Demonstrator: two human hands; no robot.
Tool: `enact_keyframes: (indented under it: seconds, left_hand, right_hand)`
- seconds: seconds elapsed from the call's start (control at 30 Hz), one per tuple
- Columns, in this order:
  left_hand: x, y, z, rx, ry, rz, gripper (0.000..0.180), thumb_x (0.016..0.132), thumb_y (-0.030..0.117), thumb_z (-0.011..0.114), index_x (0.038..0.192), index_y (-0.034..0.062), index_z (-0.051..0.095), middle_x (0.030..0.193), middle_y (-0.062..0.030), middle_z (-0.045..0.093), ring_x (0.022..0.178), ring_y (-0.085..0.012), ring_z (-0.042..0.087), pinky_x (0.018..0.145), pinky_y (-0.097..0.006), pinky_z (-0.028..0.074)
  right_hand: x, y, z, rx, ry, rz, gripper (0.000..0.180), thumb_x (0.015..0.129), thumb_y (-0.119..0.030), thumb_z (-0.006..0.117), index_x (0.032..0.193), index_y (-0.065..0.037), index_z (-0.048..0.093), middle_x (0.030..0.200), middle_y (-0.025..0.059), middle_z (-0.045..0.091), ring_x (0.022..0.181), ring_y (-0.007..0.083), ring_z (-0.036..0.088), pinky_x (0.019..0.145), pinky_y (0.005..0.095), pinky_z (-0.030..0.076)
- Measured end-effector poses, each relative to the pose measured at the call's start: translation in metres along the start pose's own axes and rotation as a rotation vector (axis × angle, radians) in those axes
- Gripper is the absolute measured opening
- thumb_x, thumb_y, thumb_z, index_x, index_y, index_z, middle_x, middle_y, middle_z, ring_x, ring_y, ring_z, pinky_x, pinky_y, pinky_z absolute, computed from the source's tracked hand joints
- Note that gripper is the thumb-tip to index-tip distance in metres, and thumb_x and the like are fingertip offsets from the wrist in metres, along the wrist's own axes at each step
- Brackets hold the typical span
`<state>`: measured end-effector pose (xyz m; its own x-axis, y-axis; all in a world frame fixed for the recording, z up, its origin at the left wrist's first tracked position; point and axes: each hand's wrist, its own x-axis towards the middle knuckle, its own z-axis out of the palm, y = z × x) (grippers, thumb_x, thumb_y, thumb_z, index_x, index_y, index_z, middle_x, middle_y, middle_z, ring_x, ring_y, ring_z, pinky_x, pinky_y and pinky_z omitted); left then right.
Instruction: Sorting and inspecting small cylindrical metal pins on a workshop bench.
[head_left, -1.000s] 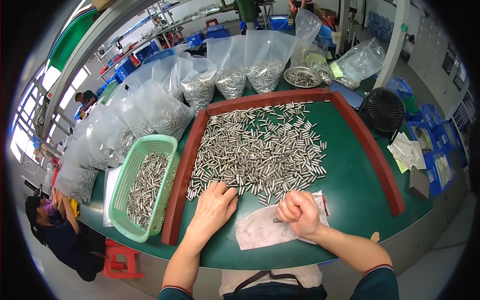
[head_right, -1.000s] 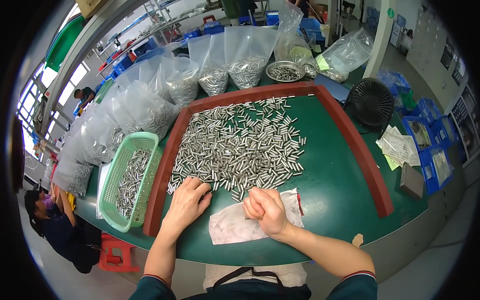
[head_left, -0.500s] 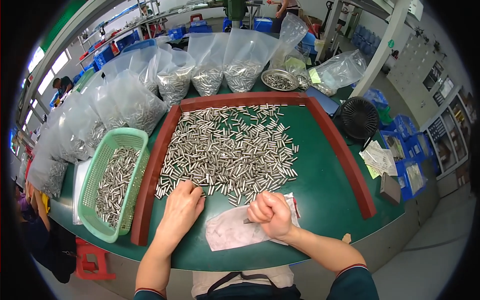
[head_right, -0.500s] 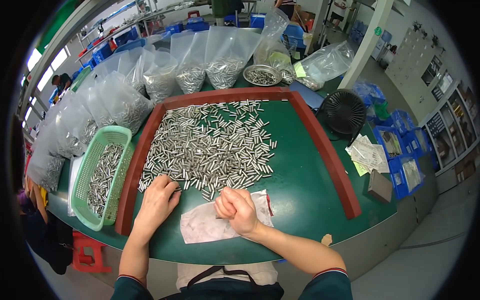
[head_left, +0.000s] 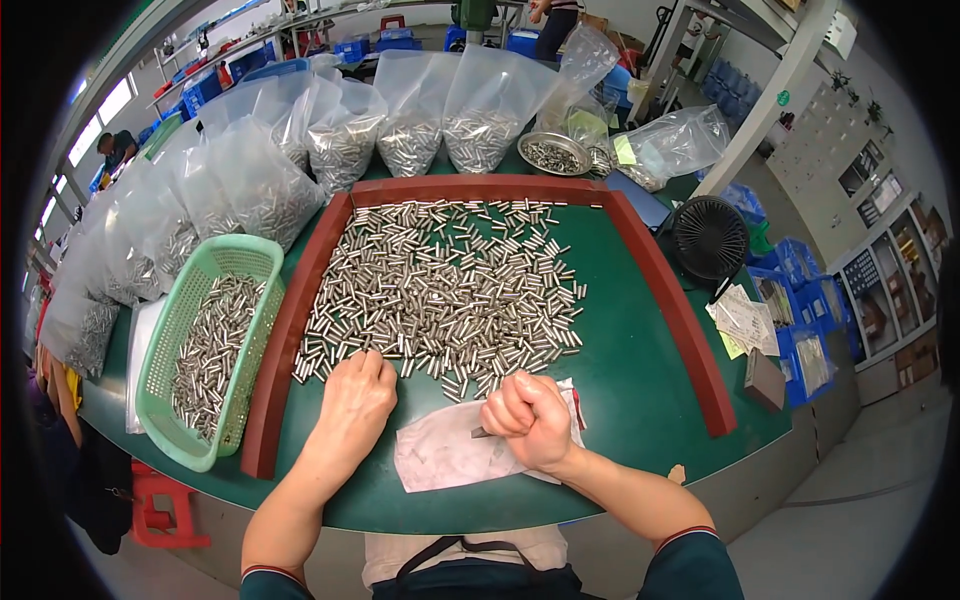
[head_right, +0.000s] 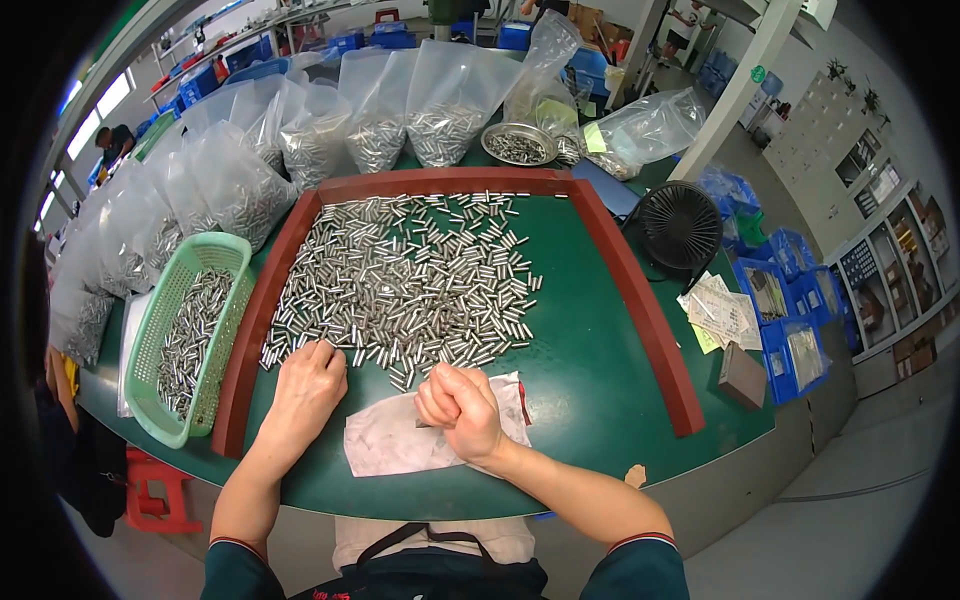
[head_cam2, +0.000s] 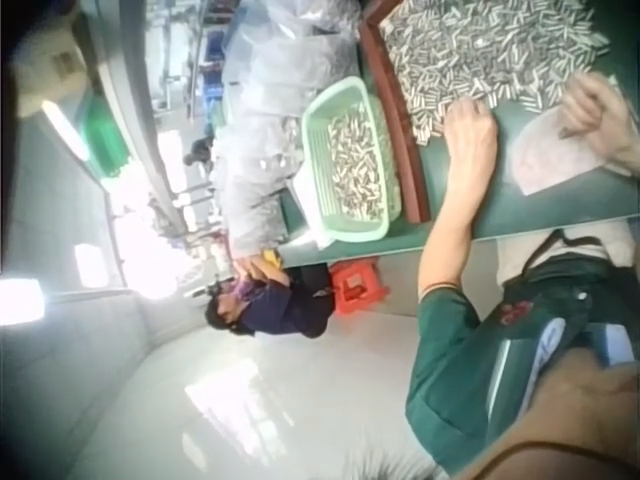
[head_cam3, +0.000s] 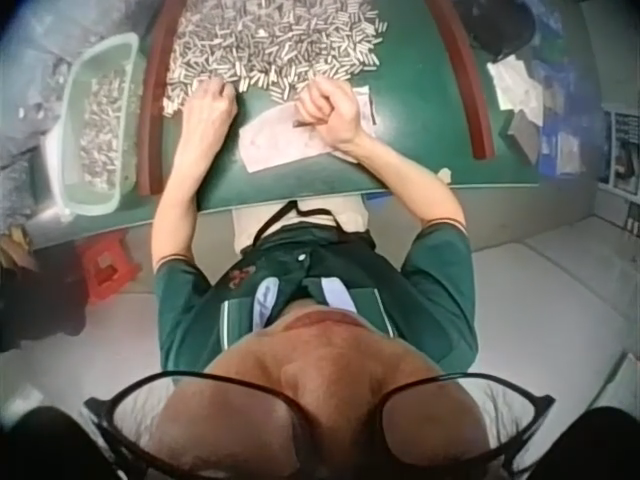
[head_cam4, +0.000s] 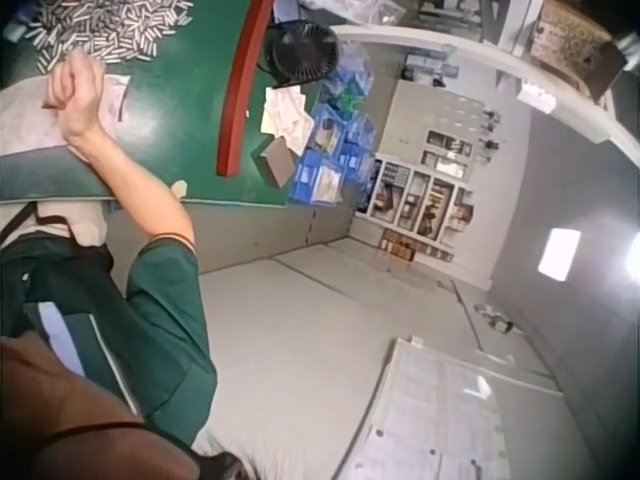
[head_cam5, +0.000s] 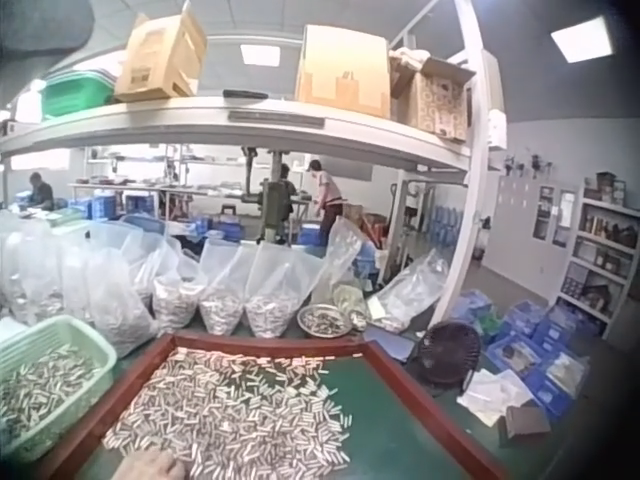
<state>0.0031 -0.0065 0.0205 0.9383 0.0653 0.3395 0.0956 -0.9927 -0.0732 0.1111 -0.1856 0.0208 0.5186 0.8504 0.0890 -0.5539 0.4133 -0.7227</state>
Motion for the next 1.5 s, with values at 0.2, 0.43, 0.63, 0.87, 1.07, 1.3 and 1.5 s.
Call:
enact_keyframes:
  seconds: [0.2, 0.43, 0.63, 0.87, 1.07, 1.3, 1.5]
  left_hand:
    - [0.001, 0.0, -0.003, -0.02, -0.027, 0.023, 0.005, 0.06, 0.002, 0.052, 0.065, 0.0017, 0.051, 0.07, -0.01, 0.047, 0.068, -0.0218, 0.05, 0.06, -0.032, 0.042]
    - [0.001, -0.001, -0.002, -0.03, -0.009, 0.028, 0.005, 0.061, 0.002, 0.052, 0.064, 0.0043, 0.049, 0.07, -0.0078, 0.046, 0.068, -0.0209, 0.049, 0.059, -0.032, 0.041]
    - [0.003, 0.006, -0.012, -0.036, -0.043, 0.018, 0.007, 0.063, 0.002, 0.052, 0.07, 0.0042, 0.05, 0.07, -0.0075, 0.045, 0.07, -0.0208, 0.049, 0.06, -0.032, 0.041]
    - [-0.002, 0.005, -0.002, -0.112, 0.013, -0.059, 0.008, 0.064, -0.001, 0.05, 0.072, 0.0007, 0.05, 0.072, -0.011, 0.046, 0.071, -0.0251, 0.05, 0.061, -0.034, 0.044]
    - [-0.005, 0.007, -0.006, -0.16, -0.051, -0.126, 0.008, 0.064, -0.004, 0.049, 0.072, -0.0011, 0.049, 0.075, -0.0128, 0.048, 0.075, -0.0282, 0.052, 0.062, -0.037, 0.046]
    - [-0.003, 0.004, -0.005, -0.121, -0.013, -0.152, 0.009, 0.064, -0.003, 0.048, 0.072, -0.0009, 0.051, 0.075, -0.0138, 0.047, 0.076, -0.0294, 0.05, 0.064, -0.037, 0.044]
    - [0.0, -0.006, 0.005, -0.317, 0.174, -0.102, 0.009, 0.063, -0.001, 0.056, 0.072, 0.0003, 0.055, 0.074, -0.0104, 0.05, 0.072, -0.0263, 0.052, 0.062, -0.035, 0.044]
  right_hand:
    - [-0.001, -0.002, 0.0, -0.003, 0.004, 0.001, 0.042, 0.089, -0.022, 0.031, 0.049, -0.012, 0.027, 0.041, -0.0015, 0.025, 0.039, 0.0106, 0.018, 0.043, 0.0264, 0.02]
    - [-0.001, -0.003, 0.0, -0.005, 0.012, 0.01, 0.043, 0.09, -0.023, 0.031, 0.049, -0.011, 0.027, 0.041, -0.0012, 0.024, 0.04, 0.0107, 0.018, 0.043, 0.0266, 0.02]
    - [0.001, -0.001, -0.002, 0.071, -0.02, -0.007, 0.044, 0.091, -0.02, 0.032, 0.049, -0.01, 0.028, 0.042, -0.0002, 0.026, 0.04, 0.0099, 0.021, 0.042, 0.0253, 0.02]
    - [-0.001, -0.002, -0.001, 0.068, -0.004, -0.01, 0.044, 0.091, -0.021, 0.033, 0.049, -0.01, 0.028, 0.042, -0.0005, 0.026, 0.04, 0.0097, 0.021, 0.042, 0.0252, 0.02]
    - [0.0, -0.001, -0.001, 0.026, -0.001, 0.007, 0.043, 0.09, -0.022, 0.031, 0.049, -0.01, 0.027, 0.042, -0.0013, 0.024, 0.039, 0.0106, 0.019, 0.043, 0.0264, 0.02]
    - [0.002, -0.001, -0.004, 0.066, 0.001, -0.012, 0.044, 0.09, -0.022, 0.034, 0.049, -0.01, 0.027, 0.041, 0.0002, 0.026, 0.039, 0.0099, 0.02, 0.041, 0.0253, 0.019]
    - [0.002, -0.005, -0.002, 0.028, 0.028, 0.004, 0.043, 0.089, -0.021, 0.033, 0.048, -0.01, 0.028, 0.041, 0.0005, 0.026, 0.038, 0.0097, 0.02, 0.04, 0.0253, 0.019]
